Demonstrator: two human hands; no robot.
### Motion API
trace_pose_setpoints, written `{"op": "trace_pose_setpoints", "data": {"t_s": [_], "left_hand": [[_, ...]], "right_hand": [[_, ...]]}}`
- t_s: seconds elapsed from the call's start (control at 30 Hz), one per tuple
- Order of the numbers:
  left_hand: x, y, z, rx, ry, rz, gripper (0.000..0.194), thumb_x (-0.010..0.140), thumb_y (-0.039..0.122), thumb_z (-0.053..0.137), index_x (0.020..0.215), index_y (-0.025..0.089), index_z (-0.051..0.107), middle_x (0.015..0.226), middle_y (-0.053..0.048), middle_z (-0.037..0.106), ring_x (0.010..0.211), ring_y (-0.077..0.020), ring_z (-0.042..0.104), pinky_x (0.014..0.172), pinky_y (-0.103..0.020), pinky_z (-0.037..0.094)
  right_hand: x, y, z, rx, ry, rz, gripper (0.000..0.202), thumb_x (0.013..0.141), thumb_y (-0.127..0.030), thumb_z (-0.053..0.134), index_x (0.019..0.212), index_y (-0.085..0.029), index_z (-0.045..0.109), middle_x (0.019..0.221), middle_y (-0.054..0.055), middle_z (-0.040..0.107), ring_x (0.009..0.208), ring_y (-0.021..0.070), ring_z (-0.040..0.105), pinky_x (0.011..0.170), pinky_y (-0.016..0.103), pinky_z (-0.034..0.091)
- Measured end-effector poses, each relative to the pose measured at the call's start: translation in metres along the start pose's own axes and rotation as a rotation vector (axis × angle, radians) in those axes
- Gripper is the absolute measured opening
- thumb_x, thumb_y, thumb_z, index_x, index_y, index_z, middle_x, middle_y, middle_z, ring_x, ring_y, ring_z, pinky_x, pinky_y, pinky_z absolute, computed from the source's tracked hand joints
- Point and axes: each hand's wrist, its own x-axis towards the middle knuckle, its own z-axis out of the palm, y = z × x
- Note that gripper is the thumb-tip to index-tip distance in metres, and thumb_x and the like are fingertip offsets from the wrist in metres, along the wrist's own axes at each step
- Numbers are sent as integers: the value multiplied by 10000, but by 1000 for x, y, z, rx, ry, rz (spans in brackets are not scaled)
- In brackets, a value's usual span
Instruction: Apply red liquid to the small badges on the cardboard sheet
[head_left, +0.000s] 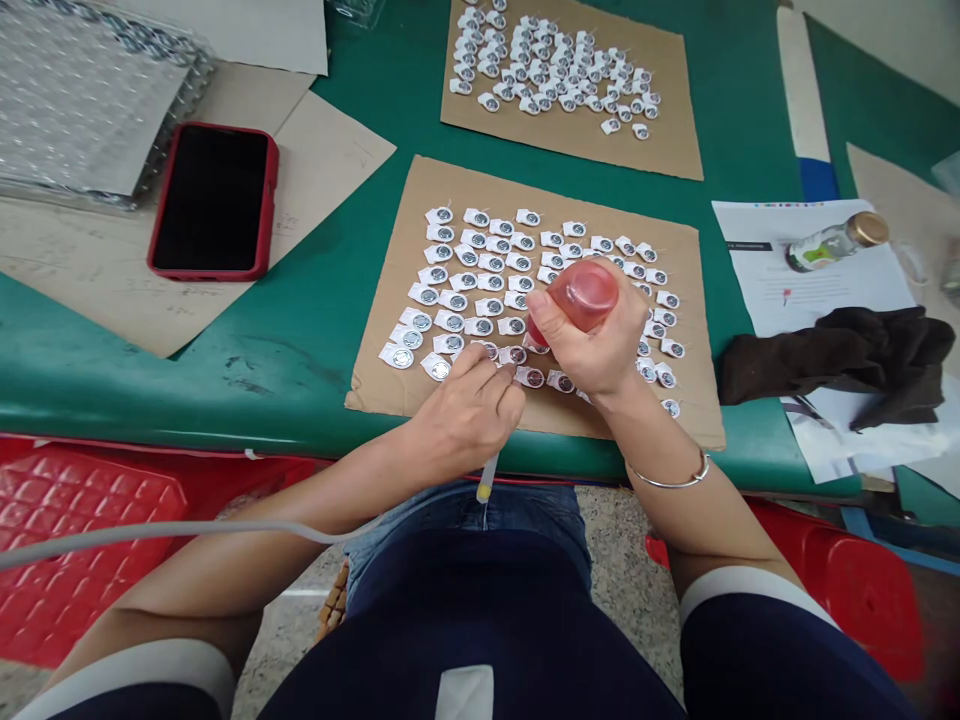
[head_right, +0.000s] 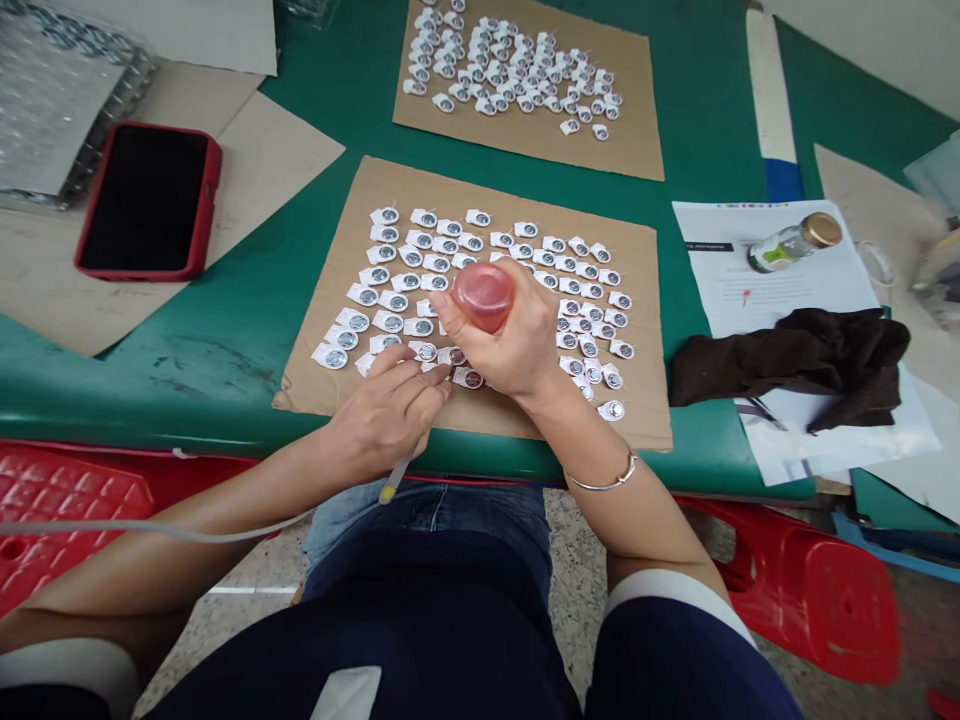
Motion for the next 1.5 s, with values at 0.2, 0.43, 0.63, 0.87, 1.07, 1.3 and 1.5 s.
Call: {"op": "trace_pose_setpoints", "data": {"t_s": [0.2,0.43,0.63,0.87,1.07,1.3,1.5], "left_hand": [[0,0,0,11,8,-1,189,825,48,449,673,155,481,642,-55,582,654,-173,500,718,-364,446],[0,0,1,10,7,-9,183,834,63,459,677,155,473,679,-64,608,663,-171,514,729,-364,449],[0,-4,1,-48,17,-45,178,815,59,460,668,159,474,700,-60,626,640,-156,498,716,-350,445],[-6,-8,6,-155,10,-115,148,757,34,471,714,176,479,675,-25,614,654,-156,504,736,-357,431],[-6,-10,7,-221,57,-147,151,778,41,460,741,183,498,651,-12,595,620,-151,504,727,-360,426],[-6,-13,8,-257,93,-178,126,804,59,484,772,178,510,653,5,602,631,-146,541,705,-337,423],[-10,-14,11,-258,79,-169,117,795,63,514,823,176,521,695,7,626,653,-147,548,725,-335,414]], "right_hand": [[0,0,0,-13,0,13,250,740,-428,654,739,-212,526,667,-4,604,590,134,574,562,339,521],[0,0,0,-3,-24,5,248,745,-432,646,744,-210,535,682,3,604,608,143,575,582,354,524],[-1,0,-1,9,-31,4,252,741,-437,652,762,-209,545,697,4,607,613,142,575,602,359,525],[-2,0,-1,-15,-46,13,287,742,-494,631,757,-223,540,708,13,616,630,159,590,632,388,535],[-3,-1,-2,-13,-63,-6,278,754,-491,622,777,-224,548,724,19,628,661,162,605,646,381,540],[-3,-1,-2,2,-50,-27,253,746,-453,642,756,-217,552,707,12,630,633,150,594,609,358,533],[-3,-2,-2,5,-59,3,254,765,-464,618,766,-219,553,726,16,623,659,158,598,652,386,537]]}}
